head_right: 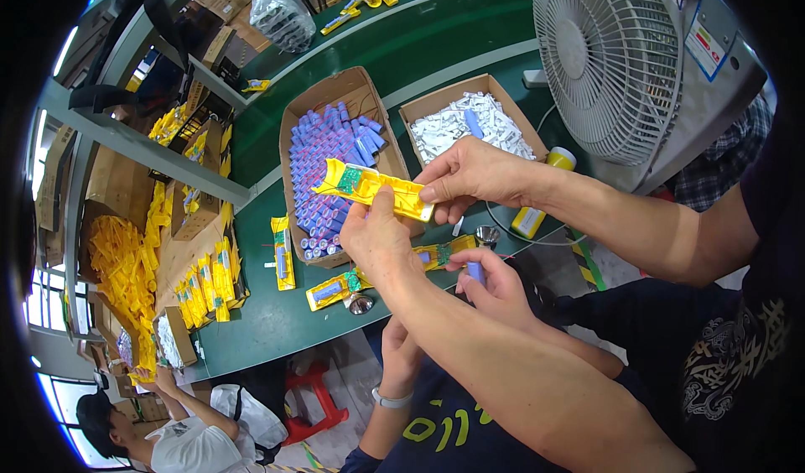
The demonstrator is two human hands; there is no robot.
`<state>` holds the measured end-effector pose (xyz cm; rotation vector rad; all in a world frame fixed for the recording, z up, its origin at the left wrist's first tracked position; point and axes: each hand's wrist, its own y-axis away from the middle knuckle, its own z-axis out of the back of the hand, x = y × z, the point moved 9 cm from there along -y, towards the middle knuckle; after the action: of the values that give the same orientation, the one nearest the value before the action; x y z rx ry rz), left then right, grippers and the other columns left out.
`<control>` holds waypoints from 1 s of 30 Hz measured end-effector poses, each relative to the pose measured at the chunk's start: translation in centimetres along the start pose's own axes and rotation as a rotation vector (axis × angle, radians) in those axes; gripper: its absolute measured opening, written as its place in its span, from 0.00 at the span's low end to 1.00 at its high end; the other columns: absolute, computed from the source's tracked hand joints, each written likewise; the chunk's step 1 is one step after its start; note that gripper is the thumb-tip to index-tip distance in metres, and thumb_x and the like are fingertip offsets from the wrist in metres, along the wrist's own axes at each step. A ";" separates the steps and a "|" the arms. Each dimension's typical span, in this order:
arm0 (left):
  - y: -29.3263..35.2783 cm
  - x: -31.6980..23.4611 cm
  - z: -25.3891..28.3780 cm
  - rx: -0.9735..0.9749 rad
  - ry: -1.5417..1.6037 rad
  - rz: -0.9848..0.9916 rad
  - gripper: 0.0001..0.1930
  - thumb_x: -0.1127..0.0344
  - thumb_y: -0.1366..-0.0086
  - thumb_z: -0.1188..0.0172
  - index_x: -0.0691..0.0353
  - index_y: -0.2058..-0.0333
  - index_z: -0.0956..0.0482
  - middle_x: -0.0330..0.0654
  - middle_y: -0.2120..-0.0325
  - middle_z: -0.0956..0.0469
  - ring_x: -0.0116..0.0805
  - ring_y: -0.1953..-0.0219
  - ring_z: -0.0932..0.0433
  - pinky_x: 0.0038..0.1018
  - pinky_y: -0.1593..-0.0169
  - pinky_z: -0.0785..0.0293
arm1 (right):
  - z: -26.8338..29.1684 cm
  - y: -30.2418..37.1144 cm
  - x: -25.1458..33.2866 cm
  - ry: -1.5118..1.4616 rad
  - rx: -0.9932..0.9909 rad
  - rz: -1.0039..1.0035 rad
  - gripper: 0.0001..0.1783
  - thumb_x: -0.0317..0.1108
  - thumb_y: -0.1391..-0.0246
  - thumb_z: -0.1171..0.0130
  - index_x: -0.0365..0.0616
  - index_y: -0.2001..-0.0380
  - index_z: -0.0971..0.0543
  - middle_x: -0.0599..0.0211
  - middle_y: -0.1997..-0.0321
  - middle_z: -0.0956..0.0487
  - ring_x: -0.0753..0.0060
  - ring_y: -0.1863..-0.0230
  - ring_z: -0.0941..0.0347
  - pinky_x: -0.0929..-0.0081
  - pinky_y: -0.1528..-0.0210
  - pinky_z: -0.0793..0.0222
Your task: The person tests an assembled flashlight, then fits circuit boards and batteries into yellow flashlight casings to assemble flashlights, working with a coworker to position the components inside the housing.
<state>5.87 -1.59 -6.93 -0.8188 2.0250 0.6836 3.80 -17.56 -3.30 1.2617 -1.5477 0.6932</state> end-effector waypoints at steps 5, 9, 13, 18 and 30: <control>-0.4 -1.1 0.2 -0.063 -0.072 -0.047 0.13 0.78 0.33 0.50 0.70 0.50 0.29 0.42 0.54 0.24 0.29 0.51 0.26 0.26 0.45 0.32 | 0.4 0.2 -0.3 0.006 -0.006 -0.031 0.16 0.22 0.41 0.50 0.39 0.49 0.31 0.64 0.52 0.27 0.83 0.60 0.31 0.81 0.55 0.32; -0.3 -1.0 0.9 -0.061 -0.081 -0.055 0.13 0.77 0.33 0.49 0.70 0.50 0.29 0.41 0.56 0.24 0.29 0.51 0.27 0.26 0.45 0.32 | 0.8 -0.1 -0.4 0.075 -0.003 0.014 0.16 0.22 0.41 0.51 0.39 0.49 0.31 0.64 0.53 0.26 0.83 0.61 0.31 0.82 0.57 0.32; 0.2 -0.5 2.1 -0.016 0.004 -0.131 0.13 0.74 0.32 0.48 0.70 0.50 0.28 0.42 0.54 0.24 0.28 0.52 0.26 0.26 0.48 0.30 | 0.4 -0.2 0.5 0.159 -0.008 0.071 0.15 0.22 0.39 0.52 0.39 0.49 0.30 0.65 0.54 0.25 0.84 0.61 0.31 0.85 0.62 0.33; -0.3 -0.6 2.4 -0.030 -0.051 -0.118 0.14 0.71 0.31 0.47 0.69 0.49 0.29 0.42 0.53 0.23 0.29 0.52 0.25 0.26 0.49 0.29 | 0.8 -1.2 -1.4 0.141 0.055 0.098 0.27 0.23 0.42 0.47 0.40 0.39 0.39 0.60 0.46 0.29 0.79 0.57 0.28 0.82 0.58 0.31; -0.9 -1.3 1.2 -0.100 -0.057 -0.127 0.13 0.71 0.32 0.46 0.69 0.50 0.29 0.41 0.57 0.23 0.27 0.56 0.24 0.24 0.52 0.29 | -6.0 -6.6 2.8 0.174 -0.121 0.284 0.34 0.22 0.44 0.44 0.39 0.36 0.44 0.56 0.42 0.32 0.75 0.53 0.28 0.78 0.53 0.31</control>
<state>7.74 -0.93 -6.67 -0.9667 1.8822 0.7326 12.07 -15.29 0.41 0.8766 -1.6131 0.8530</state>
